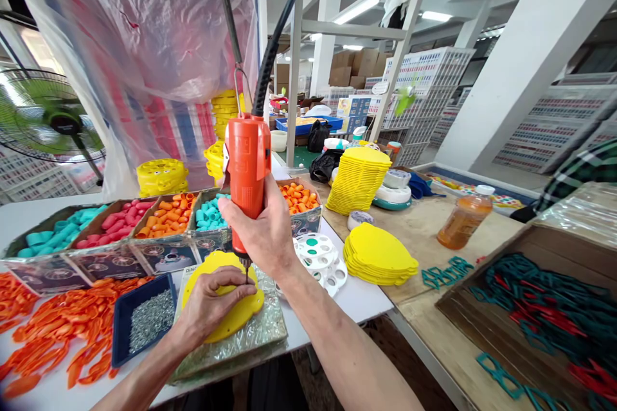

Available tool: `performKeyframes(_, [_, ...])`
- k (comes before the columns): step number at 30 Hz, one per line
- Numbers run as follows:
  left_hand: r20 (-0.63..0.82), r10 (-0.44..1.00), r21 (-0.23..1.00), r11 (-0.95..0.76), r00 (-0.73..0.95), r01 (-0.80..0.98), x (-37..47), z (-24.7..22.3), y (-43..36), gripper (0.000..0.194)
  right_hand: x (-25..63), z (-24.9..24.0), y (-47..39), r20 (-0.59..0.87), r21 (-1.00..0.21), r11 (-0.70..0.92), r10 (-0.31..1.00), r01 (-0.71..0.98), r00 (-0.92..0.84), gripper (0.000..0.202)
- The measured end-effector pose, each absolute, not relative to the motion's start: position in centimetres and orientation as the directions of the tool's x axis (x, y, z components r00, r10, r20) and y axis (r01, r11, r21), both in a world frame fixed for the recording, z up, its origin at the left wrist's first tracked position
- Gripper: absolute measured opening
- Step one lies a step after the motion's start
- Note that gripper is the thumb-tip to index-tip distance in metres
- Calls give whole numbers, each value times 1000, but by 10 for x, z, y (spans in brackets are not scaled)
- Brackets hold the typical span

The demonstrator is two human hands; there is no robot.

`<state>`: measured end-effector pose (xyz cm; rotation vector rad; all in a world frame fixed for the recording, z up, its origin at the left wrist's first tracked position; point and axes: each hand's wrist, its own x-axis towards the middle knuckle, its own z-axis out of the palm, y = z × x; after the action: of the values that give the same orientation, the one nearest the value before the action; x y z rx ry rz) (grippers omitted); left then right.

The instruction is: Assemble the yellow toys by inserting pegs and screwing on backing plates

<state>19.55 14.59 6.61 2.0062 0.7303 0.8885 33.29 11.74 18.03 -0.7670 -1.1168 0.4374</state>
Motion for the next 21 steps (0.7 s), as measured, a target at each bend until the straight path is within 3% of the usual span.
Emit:
performKeyframes(8, [341,716,853,-507,609,119,195,67,141,16,331,178,119,647,-733,676,659,76,383,30])
performKeyframes(14, [344,736,827,-531,583,182,183,79,150,20,332,172,117,633,-761,640,699,103,332,31])
performKeyframes(21, [396,619,656,-707,678,263,170,74,166,17,318,160,110,586,-787,617,743,10,323,30])
